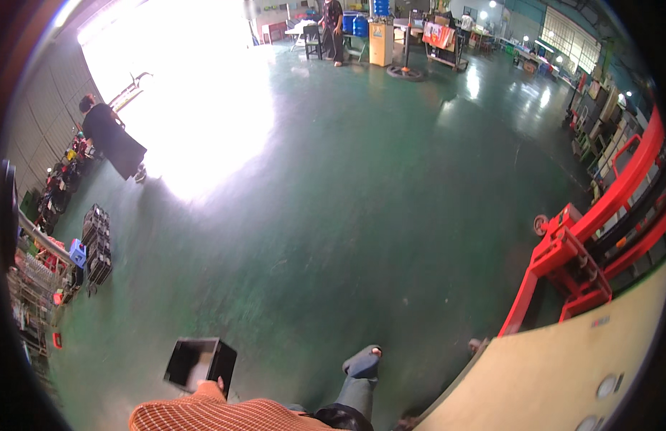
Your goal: The person walks through a warehouse, picks up a black plastic bin, and places it on a table. They then remove a label from the bin and place it on a stack of other bins. The person continues to organize bins and labels throughout the warehouse.
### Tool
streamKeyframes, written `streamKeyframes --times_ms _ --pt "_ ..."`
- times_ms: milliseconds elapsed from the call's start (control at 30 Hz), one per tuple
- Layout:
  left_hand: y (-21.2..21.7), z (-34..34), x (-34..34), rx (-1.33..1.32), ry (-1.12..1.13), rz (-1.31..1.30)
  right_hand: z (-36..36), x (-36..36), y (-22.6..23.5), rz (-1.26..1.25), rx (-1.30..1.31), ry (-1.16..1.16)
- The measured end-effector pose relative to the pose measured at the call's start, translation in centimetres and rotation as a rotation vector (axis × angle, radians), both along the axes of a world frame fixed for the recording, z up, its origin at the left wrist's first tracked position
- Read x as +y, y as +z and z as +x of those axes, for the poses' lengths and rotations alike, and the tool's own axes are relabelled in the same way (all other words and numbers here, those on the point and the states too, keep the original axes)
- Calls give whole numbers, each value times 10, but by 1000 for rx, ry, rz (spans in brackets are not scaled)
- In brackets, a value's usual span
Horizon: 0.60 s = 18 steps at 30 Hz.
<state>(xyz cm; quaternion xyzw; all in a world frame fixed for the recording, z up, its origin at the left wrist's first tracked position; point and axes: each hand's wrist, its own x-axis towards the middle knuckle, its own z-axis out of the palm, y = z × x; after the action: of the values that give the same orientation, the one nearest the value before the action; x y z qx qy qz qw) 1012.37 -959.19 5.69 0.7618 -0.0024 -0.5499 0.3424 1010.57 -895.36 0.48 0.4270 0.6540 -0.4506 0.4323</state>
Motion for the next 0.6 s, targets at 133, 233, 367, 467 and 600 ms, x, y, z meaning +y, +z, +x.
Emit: streamKeyframes --times_ms 133,233,367,467,600 --pt "28 -86 48 22 -87 199 -133 83 -27 28 23 244" --pt "43 -198 103 12 -176 316 -267 182 -54 277 219 1626" --pt "69 -380 189 -14 -269 446 -621 189 61 296 764 440" --pt "46 -526 252 -26 -371 529 -833 184 177 354 1216 412" --pt "13 -749 316 -46 -458 588 -1011 228 219 238 1196 244"
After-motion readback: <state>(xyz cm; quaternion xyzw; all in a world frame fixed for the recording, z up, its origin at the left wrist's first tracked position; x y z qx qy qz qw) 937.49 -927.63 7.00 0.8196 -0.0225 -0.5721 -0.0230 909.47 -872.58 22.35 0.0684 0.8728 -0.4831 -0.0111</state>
